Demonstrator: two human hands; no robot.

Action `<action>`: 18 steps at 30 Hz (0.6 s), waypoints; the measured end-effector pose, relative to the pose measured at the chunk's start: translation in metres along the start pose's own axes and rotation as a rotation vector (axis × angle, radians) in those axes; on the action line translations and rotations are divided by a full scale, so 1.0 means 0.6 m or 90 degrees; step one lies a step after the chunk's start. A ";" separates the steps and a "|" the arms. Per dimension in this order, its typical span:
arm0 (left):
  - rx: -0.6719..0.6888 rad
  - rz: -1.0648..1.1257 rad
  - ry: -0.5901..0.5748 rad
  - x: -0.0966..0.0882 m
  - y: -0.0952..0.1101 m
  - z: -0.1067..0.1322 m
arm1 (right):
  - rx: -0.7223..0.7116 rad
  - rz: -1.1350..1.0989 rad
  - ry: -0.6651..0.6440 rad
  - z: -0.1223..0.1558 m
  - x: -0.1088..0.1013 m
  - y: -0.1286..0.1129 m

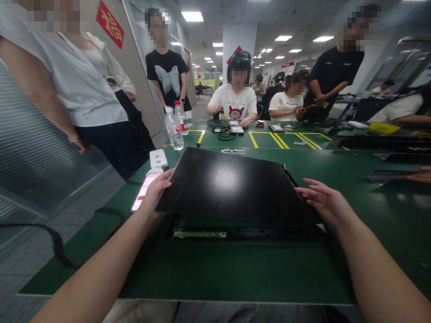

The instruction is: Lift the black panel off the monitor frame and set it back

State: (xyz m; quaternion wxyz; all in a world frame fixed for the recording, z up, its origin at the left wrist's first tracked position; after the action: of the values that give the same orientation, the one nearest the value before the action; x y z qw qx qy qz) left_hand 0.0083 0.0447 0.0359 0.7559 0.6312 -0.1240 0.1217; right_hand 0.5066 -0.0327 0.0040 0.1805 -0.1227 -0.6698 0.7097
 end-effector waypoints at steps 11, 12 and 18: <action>-0.017 -0.009 0.003 -0.005 -0.022 -0.006 | 0.038 0.019 0.053 -0.001 -0.005 0.009; -0.018 -0.008 0.002 -0.005 -0.024 -0.006 | 0.035 0.022 0.057 -0.002 -0.006 0.009; -0.043 -0.016 0.017 0.001 -0.026 -0.002 | 0.021 0.005 0.059 -0.005 -0.009 0.010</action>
State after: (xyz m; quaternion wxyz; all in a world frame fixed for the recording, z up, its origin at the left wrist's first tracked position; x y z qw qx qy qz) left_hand 0.0142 0.0429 0.0216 0.7798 0.6053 -0.1098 0.1162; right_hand 0.5121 -0.0326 -0.0025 0.2101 -0.1551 -0.6483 0.7152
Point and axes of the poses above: each hand's wrist, its own z-axis away from the middle knuckle, its own x-axis out of the palm, y = z × x, the point moved 6 cm from there along -z, towards the middle knuckle, and after that the axes turned 9 degrees about -x, right-handed, at the moved point
